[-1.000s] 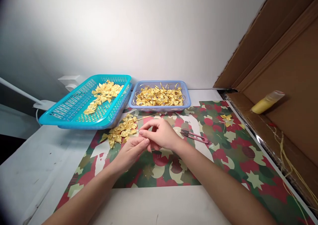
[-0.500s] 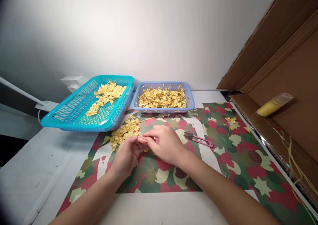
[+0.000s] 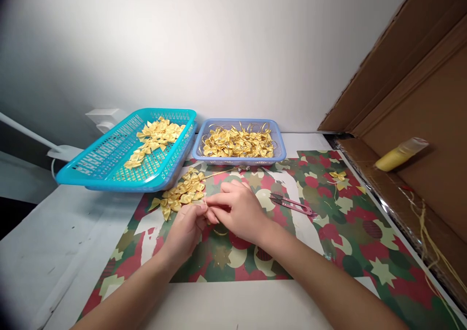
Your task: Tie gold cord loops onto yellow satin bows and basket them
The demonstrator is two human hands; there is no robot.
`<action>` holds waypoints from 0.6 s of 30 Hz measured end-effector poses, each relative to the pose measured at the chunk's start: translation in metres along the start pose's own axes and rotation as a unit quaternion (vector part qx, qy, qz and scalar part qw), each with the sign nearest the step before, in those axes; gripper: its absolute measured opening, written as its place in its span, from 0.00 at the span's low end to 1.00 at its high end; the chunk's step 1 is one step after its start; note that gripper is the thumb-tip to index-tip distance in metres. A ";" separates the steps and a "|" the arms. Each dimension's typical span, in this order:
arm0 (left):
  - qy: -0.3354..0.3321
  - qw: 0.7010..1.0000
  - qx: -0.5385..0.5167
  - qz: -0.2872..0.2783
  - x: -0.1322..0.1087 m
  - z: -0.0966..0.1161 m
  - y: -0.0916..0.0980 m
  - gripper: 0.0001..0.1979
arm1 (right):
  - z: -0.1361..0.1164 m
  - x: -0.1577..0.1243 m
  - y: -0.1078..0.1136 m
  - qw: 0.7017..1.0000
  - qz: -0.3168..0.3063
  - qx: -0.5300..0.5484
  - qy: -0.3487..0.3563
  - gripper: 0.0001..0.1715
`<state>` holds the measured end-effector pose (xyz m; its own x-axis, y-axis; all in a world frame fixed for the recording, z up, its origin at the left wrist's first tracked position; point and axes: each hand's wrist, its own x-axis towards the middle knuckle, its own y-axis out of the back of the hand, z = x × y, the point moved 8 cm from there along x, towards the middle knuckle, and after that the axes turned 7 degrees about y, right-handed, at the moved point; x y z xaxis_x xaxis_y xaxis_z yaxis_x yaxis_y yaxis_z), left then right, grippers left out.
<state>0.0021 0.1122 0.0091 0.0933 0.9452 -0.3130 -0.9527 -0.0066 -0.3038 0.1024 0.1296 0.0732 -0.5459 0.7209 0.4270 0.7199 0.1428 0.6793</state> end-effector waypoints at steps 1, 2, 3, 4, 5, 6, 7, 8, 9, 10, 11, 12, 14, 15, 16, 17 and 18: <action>0.002 1.000 0.008 -0.003 -0.001 -0.001 -0.001 0.15 | -0.001 0.001 0.001 1.000 0.004 0.000 0.013 0.12; 0.002 1.000 0.014 -0.007 -0.002 -0.002 -0.001 0.15 | -0.001 0.001 0.003 1.000 0.010 0.002 0.025 0.11; -0.003 1.000 0.019 -0.014 -0.003 -0.002 -0.002 0.15 | -0.002 0.002 0.006 0.999 0.019 0.006 0.036 0.10; -0.011 0.999 0.021 -0.023 -0.003 -0.001 -0.004 0.16 | -0.003 0.002 0.009 0.998 0.027 0.010 0.049 0.09; -0.021 0.999 0.020 -0.033 -0.004 0.000 -0.005 0.15 | -0.004 0.002 0.012 0.997 0.033 0.010 0.063 0.08; -0.031 0.998 0.018 -0.045 -0.004 0.002 -0.007 0.15 | -0.005 0.003 0.016 0.996 0.035 0.008 0.078 0.08; -0.039 0.997 0.018 -0.057 -0.005 0.003 -0.008 0.15 | -0.007 0.003 0.018 0.995 0.033 0.001 0.094 0.07; -0.046 0.996 0.021 -0.068 -0.005 0.004 -0.009 0.16 | -0.009 0.003 0.021 0.994 0.028 -0.007 0.109 0.07; -0.051 0.996 0.026 -0.075 -0.005 0.004 -0.010 0.16 | -0.011 0.003 0.023 0.992 0.020 -0.015 0.122 0.07; -0.055 0.995 0.033 -0.078 -0.005 0.004 -0.010 0.16 | -0.013 0.003 0.024 0.991 0.009 -0.020 0.132 0.08; -0.056 0.994 0.040 -0.079 -0.005 0.003 -0.009 0.16 | -0.014 0.003 0.025 0.990 0.000 -0.022 0.141 0.08; -0.057 0.994 0.046 -0.079 -0.005 0.002 -0.008 0.16 | -0.015 0.003 0.025 0.989 -0.008 -0.018 0.148 0.08; -0.057 0.993 0.055 -0.082 -0.005 0.001 -0.007 0.16 | -0.016 0.003 0.026 0.987 -0.018 -0.002 0.159 0.08; -0.057 0.993 0.059 -0.087 -0.005 0.001 -0.007 0.16 | -0.017 0.003 0.027 0.986 -0.020 0.007 0.167 0.07; -0.060 0.992 0.063 -0.092 -0.005 0.001 -0.007 0.16 | -0.017 0.002 0.028 0.984 -0.021 0.013 0.176 0.07; -0.065 0.991 0.068 -0.096 -0.005 0.002 -0.008 0.16 | -0.019 0.002 0.029 0.982 -0.021 0.017 0.185 0.07; -0.073 0.990 0.074 -0.099 -0.005 0.004 -0.008 0.15 | -0.020 0.002 0.031 0.981 -0.023 0.017 0.192 0.07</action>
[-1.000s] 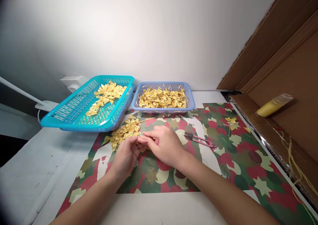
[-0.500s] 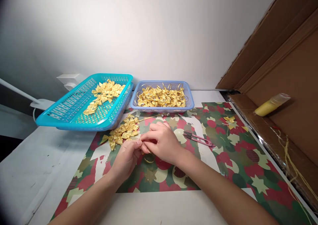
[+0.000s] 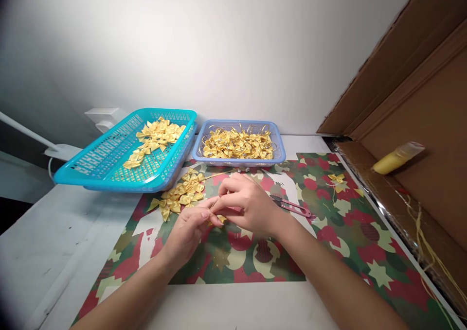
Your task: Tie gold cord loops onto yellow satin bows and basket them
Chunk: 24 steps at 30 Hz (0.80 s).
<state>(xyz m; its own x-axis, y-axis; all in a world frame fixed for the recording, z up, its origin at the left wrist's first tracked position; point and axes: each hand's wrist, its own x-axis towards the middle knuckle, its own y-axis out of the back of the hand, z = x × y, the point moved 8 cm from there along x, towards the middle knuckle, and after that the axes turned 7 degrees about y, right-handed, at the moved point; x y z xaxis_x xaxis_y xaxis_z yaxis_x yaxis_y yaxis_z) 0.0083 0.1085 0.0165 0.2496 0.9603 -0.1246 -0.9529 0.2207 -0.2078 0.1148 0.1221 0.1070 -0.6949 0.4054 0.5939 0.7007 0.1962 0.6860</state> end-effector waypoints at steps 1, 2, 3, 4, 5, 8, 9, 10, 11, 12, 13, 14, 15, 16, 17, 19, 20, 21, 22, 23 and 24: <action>-0.008 1.000 0.008 -0.001 0.000 0.002 0.000 0.15 | -0.002 0.001 0.002 1.000 -0.004 -0.002 0.005 0.08; -0.017 1.000 0.022 -0.002 0.000 0.005 -0.001 0.15 | -0.003 0.001 0.004 1.000 -0.012 -0.005 0.006 0.08; -0.027 0.999 0.042 -0.003 0.000 0.008 -0.002 0.14 | -0.004 0.002 0.006 1.000 -0.024 -0.008 0.002 0.08; -0.041 0.997 0.070 -0.005 -0.001 0.011 -0.003 0.14 | -0.005 0.003 0.008 0.999 -0.035 -0.009 -0.006 0.08; -0.059 0.992 0.107 -0.007 -0.002 0.015 -0.005 0.14 | -0.006 0.003 0.011 0.999 -0.045 -0.006 -0.015 0.08; -0.142 0.957 0.252 -0.015 -0.009 0.029 -0.013 0.11 | -0.005 0.003 0.019 0.996 -0.061 0.024 -0.059 0.07; -0.172 0.939 0.298 -0.021 -0.012 0.032 -0.016 0.11 | -0.002 0.003 0.022 0.994 -0.060 0.038 -0.080 0.06; -0.195 0.920 0.338 -0.027 -0.014 0.033 -0.019 0.13 | 0.001 0.001 0.025 0.992 -0.057 0.050 -0.100 0.06; -0.209 0.904 0.370 -0.034 -0.015 0.033 -0.021 0.15 | 0.005 0.000 0.028 0.989 -0.054 0.059 -0.121 0.05; -0.216 0.892 0.395 -0.040 -0.015 0.031 -0.022 0.17 | 0.010 -0.002 0.031 0.987 -0.050 0.063 -0.139 0.05; -0.217 0.883 0.413 -0.047 -0.014 0.030 -0.023 0.18 | 0.013 -0.003 0.034 0.985 -0.046 0.065 -0.153 0.05; -0.216 0.876 0.428 -0.053 -0.013 0.028 -0.023 0.18 | 0.017 -0.004 0.037 0.983 -0.044 0.068 -0.166 0.06; -0.214 0.870 0.440 -0.059 -0.012 0.027 -0.023 0.18 | 0.019 -0.006 0.040 0.981 -0.042 0.072 -0.176 0.06; -0.215 0.865 0.449 -0.067 -0.012 0.026 -0.024 0.18 | 0.022 -0.007 0.044 0.979 -0.037 0.080 -0.185 0.07; -0.219 0.860 0.454 -0.073 -0.012 0.026 -0.025 0.17 | 0.023 -0.007 0.047 0.977 -0.030 0.089 -0.190 0.07; -0.230 0.858 0.454 -0.072 -0.012 0.029 -0.025 0.16 | 0.025 -0.009 0.056 0.974 -0.009 0.107 -0.198 0.09; -0.235 0.858 0.453 -0.065 -0.012 0.031 -0.024 0.15 | 0.026 -0.010 0.060 0.973 0.003 0.112 -0.203 0.09; -0.240 0.857 0.452 -0.055 -0.012 0.032 -0.023 0.15 | 0.027 -0.012 0.064 0.970 0.015 0.116 -0.211 0.09; -0.245 0.856 0.453 -0.044 -0.012 0.034 -0.022 0.15 | 0.029 -0.014 0.068 0.968 0.025 0.119 -0.221 0.09; -0.250 0.854 0.455 -0.034 -0.012 0.035 -0.021 0.15 | 0.031 -0.016 0.070 0.965 0.033 0.122 -0.232 0.09; -0.255 0.852 0.458 -0.026 -0.012 0.035 -0.020 0.15 | 0.033 -0.018 0.071 0.961 0.040 0.127 -0.241 0.09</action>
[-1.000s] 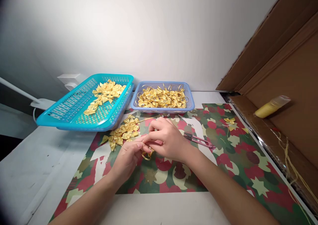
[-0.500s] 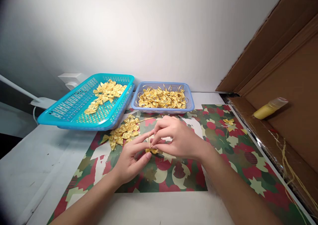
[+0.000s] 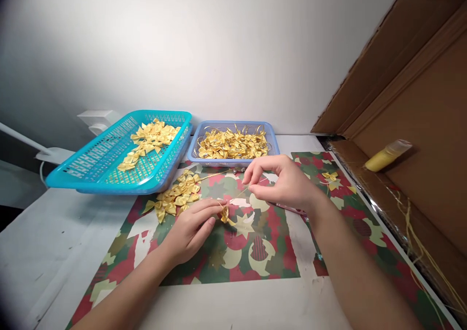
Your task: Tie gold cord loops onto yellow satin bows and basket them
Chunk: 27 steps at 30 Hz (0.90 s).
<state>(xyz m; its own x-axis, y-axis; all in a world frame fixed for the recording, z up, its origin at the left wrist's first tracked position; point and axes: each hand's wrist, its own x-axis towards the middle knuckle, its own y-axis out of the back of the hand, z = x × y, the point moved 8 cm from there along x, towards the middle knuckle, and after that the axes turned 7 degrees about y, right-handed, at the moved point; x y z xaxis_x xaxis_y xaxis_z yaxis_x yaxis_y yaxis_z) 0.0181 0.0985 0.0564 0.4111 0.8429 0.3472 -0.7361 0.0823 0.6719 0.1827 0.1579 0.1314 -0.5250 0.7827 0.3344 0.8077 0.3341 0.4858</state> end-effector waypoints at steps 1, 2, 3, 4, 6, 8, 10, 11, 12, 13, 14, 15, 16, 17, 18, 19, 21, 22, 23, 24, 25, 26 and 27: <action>-0.003 1.000 0.004 0.008 0.000 0.000 0.001 0.15 | 0.002 -0.001 0.001 1.000 0.003 0.009 -0.007 0.09; -0.006 1.000 0.008 0.015 0.000 0.000 0.002 0.15 | 0.003 -0.002 0.001 1.000 0.004 0.018 -0.013 0.09; -0.008 1.000 0.011 0.022 0.000 0.000 0.003 0.14 | 0.005 -0.002 -0.001 0.999 0.001 0.028 -0.019 0.09; -0.008 0.999 0.014 0.028 0.000 0.000 0.003 0.14 | 0.006 -0.003 -0.003 0.999 -0.003 0.038 -0.023 0.09; -0.003 0.999 0.022 0.042 0.000 0.001 0.005 0.12 | 0.009 -0.003 -0.006 0.998 -0.007 0.049 -0.034 0.09; 0.006 0.998 0.031 0.056 0.001 0.000 0.007 0.09 | 0.013 -0.002 -0.010 0.998 -0.008 0.049 -0.046 0.08; 0.014 0.997 0.039 0.068 0.001 -0.001 0.008 0.07 | 0.016 -0.001 -0.012 0.998 -0.003 0.039 -0.054 0.08; 0.017 0.996 0.044 0.073 0.001 -0.002 0.009 0.06 | 0.018 0.000 -0.012 0.998 0.000 0.031 -0.057 0.08; 0.018 0.996 0.052 0.076 0.001 -0.003 0.009 0.05 | 0.019 0.000 -0.013 0.998 0.006 0.023 -0.060 0.07; 0.017 0.995 0.061 0.076 0.001 -0.003 0.009 0.05 | 0.021 0.001 -0.013 0.998 0.014 0.016 -0.064 0.07; 0.016 0.994 0.073 0.075 0.001 -0.004 0.008 0.05 | 0.022 0.001 -0.013 0.997 0.022 0.011 -0.070 0.07; 0.013 0.994 0.084 0.072 0.000 -0.004 0.008 0.06 | 0.023 0.002 -0.014 0.997 0.030 0.009 -0.076 0.06; 0.010 0.993 0.095 0.070 0.000 -0.004 0.007 0.06 | 0.024 0.002 -0.016 0.996 0.037 0.012 -0.081 0.06; 0.008 0.992 0.102 0.068 0.000 -0.003 0.007 0.06 | 0.025 0.002 -0.018 0.995 0.041 0.020 -0.085 0.06; 0.005 0.992 0.107 0.069 0.000 -0.002 0.008 0.06 | 0.025 0.002 -0.021 0.995 0.044 0.034 -0.087 0.06; 0.003 0.992 0.110 0.069 -0.001 -0.001 0.008 0.07 | 0.025 0.003 -0.024 0.994 0.043 0.052 -0.089 0.06; -0.010 0.991 0.113 0.070 -0.001 0.004 0.009 0.08 | 0.026 0.003 -0.031 0.991 0.037 0.091 -0.093 0.07; -0.019 0.991 0.114 0.070 -0.001 0.006 0.010 0.08 | 0.026 0.003 -0.035 0.989 0.033 0.110 -0.097 0.07; -0.026 0.990 0.116 0.070 -0.001 0.008 0.010 0.09 | 0.026 0.002 -0.038 0.986 0.028 0.128 -0.101 0.07; -0.030 0.990 0.118 0.071 -0.001 0.009 0.010 0.09 | 0.026 0.002 -0.041 0.983 0.022 0.145 -0.106 0.07; -0.030 0.990 0.120 0.073 -0.001 0.009 0.010 0.10 | 0.026 0.002 -0.044 0.980 0.017 0.162 -0.112 0.08; -0.025 0.989 0.122 0.075 0.000 0.008 0.010 0.11 | 0.025 0.001 -0.046 0.977 0.013 0.179 -0.119 0.08; -0.015 0.989 0.125 0.077 0.000 0.005 0.010 0.12 | 0.025 0.001 -0.048 0.973 0.011 0.191 -0.126 0.08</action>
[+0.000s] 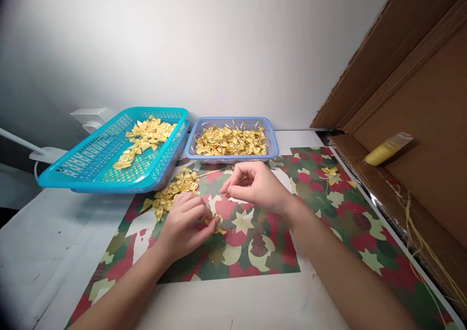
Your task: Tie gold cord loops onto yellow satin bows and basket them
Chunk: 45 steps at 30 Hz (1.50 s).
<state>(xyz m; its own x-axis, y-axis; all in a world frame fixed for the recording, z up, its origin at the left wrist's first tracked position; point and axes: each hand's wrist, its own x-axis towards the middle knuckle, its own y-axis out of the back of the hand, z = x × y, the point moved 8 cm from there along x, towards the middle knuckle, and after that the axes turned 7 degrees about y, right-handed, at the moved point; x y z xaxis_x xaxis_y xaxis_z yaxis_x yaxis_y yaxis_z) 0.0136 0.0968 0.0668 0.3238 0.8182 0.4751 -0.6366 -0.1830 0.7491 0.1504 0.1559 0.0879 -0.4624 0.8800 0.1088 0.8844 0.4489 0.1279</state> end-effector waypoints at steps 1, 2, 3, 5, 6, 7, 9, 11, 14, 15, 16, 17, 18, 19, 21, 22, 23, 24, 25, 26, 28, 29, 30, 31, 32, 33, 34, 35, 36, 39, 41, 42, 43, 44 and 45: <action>0.012 1.000 0.003 0.000 0.000 -0.003 -0.001 0.12 | 0.001 0.000 -0.001 1.000 0.001 0.008 -0.007 0.09; 0.024 1.000 0.005 -0.002 0.001 -0.006 -0.002 0.12 | 0.001 0.000 0.000 1.000 0.003 0.010 -0.013 0.09; 0.034 0.999 0.005 -0.008 0.001 -0.009 -0.004 0.12 | 0.002 0.000 0.000 1.000 0.006 0.005 -0.017 0.09; 0.044 0.999 0.004 -0.019 0.001 -0.013 -0.007 0.11 | 0.004 0.001 0.003 0.999 0.013 -0.019 -0.022 0.09; 0.043 0.999 0.004 -0.026 0.001 -0.014 -0.009 0.11 | 0.005 0.001 0.004 0.999 0.016 -0.033 -0.024 0.09; 0.040 0.999 0.006 -0.030 0.000 -0.014 -0.010 0.10 | 0.007 0.002 0.005 0.999 0.019 -0.044 -0.026 0.09; 0.028 0.999 0.012 -0.036 0.000 -0.013 -0.011 0.09 | 0.010 0.002 0.007 0.998 0.031 -0.051 -0.029 0.09; 0.014 0.999 0.015 -0.043 0.001 -0.011 -0.012 0.08 | 0.013 0.003 0.008 0.997 0.051 -0.040 -0.030 0.09; -0.019 0.997 0.003 -0.071 0.002 -0.009 -0.014 0.08 | 0.016 0.004 0.012 0.995 0.090 -0.007 -0.028 0.09; -0.032 0.996 -0.004 -0.084 0.002 -0.009 -0.015 0.08 | 0.018 0.005 0.014 0.994 0.103 0.004 -0.030 0.09; -0.043 0.994 -0.010 -0.096 0.002 -0.009 -0.015 0.07 | 0.019 0.005 0.016 0.993 0.115 0.016 -0.033 0.09; -0.050 0.993 -0.015 -0.105 0.002 -0.009 -0.015 0.07 | 0.022 0.006 0.019 0.991 0.128 0.029 -0.039 0.10; -0.053 0.992 -0.019 -0.112 0.003 -0.010 -0.015 0.06 | 0.024 0.006 0.022 0.988 0.141 0.041 -0.049 0.10; -0.053 0.992 -0.020 -0.116 0.003 -0.011 -0.015 0.06 | 0.027 0.007 0.025 0.985 0.154 0.053 -0.060 0.10; -0.050 0.991 -0.023 -0.121 0.004 -0.012 -0.014 0.06 | 0.033 0.007 0.030 0.978 0.176 0.070 -0.085 0.10; -0.050 0.991 -0.025 -0.122 0.004 -0.012 -0.014 0.06 | 0.036 0.007 0.032 0.976 0.183 0.074 -0.095 0.11; -0.051 0.991 -0.028 -0.123 0.004 -0.011 -0.014 0.06 | 0.038 0.007 0.034 0.974 0.188 0.074 -0.103 0.11; -0.052 0.991 -0.031 -0.121 0.004 -0.010 -0.014 0.06 | 0.041 0.007 0.035 0.973 0.191 0.072 -0.108 0.11; -0.052 0.991 -0.033 -0.119 0.005 -0.010 -0.013 0.06 | 0.043 0.007 0.037 0.972 0.193 0.071 -0.111 0.11; -0.054 0.991 -0.034 -0.115 0.005 -0.009 -0.012 0.06 | 0.045 0.007 0.038 0.971 0.197 0.069 -0.114 0.11; -0.057 0.992 -0.035 -0.103 0.005 -0.008 -0.010 0.05 | 0.049 0.007 0.040 0.970 0.202 0.065 -0.119 0.10; -0.059 0.993 -0.034 -0.095 0.005 -0.007 -0.009 0.05 | 0.050 0.007 0.041 0.970 0.202 0.064 -0.122 0.10; -0.061 0.994 -0.034 -0.088 0.005 -0.007 -0.008 0.05 | 0.051 0.007 0.040 0.971 0.197 0.064 -0.123 0.10; -0.062 0.994 -0.034 -0.082 0.005 -0.007 -0.007 0.05 | 0.051 0.008 0.040 0.972 0.190 0.064 -0.122 0.10; -0.062 0.994 -0.034 -0.078 0.004 -0.007 -0.007 0.05 | 0.051 0.008 0.039 0.974 0.182 0.066 -0.118 0.10; -0.061 0.995 -0.036 -0.074 0.004 -0.007 -0.007 0.05 | 0.050 0.009 0.039 0.976 0.176 0.069 -0.111 0.10; -0.055 0.995 -0.039 -0.070 0.004 -0.007 -0.007 0.06 | 0.048 0.010 0.038 0.977 0.172 0.072 -0.101 0.09; -0.047 0.996 -0.046 -0.063 0.004 -0.008 -0.007 0.07 | 0.046 0.010 0.038 0.978 0.170 0.076 -0.091 0.09; -0.034 0.996 -0.056 -0.054 0.005 -0.009 -0.006 0.07 | 0.043 0.010 0.038 0.979 0.169 0.079 -0.080 0.09; 0.040 0.992 -0.114 -0.022 0.008 -0.019 -0.002 0.05 | 0.036 0.011 0.037 0.982 0.160 0.081 -0.052 0.09; 0.120 0.978 -0.167 -0.031 0.012 -0.033 -0.004 0.06 | 0.030 0.011 0.035 0.985 0.151 0.080 -0.037 0.09; 0.159 0.967 -0.190 -0.051 0.013 -0.039 -0.006 0.07 | 0.027 0.011 0.034 0.985 0.147 0.080 -0.030 0.08; 0.191 0.956 -0.207 -0.081 0.015 -0.045 -0.009 0.08 | 0.025 0.010 0.034 0.986 0.143 0.080 -0.025 0.08; 0.205 0.947 -0.218 -0.119 0.018 -0.047 -0.012 0.09 | 0.023 0.010 0.033 0.987 0.140 0.079 -0.020 0.08; 0.197 0.944 -0.212 -0.160 0.022 -0.045 -0.014 0.09 | 0.022 0.010 0.032 0.987 0.138 0.076 -0.017 0.08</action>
<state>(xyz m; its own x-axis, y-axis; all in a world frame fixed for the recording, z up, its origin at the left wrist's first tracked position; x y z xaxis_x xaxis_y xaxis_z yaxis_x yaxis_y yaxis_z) -0.0023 0.1420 0.0461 0.3153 0.9489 -0.0157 -0.7996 0.2745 0.5342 0.1759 0.1826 0.0719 -0.2015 0.9758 0.0852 0.9771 0.2064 -0.0526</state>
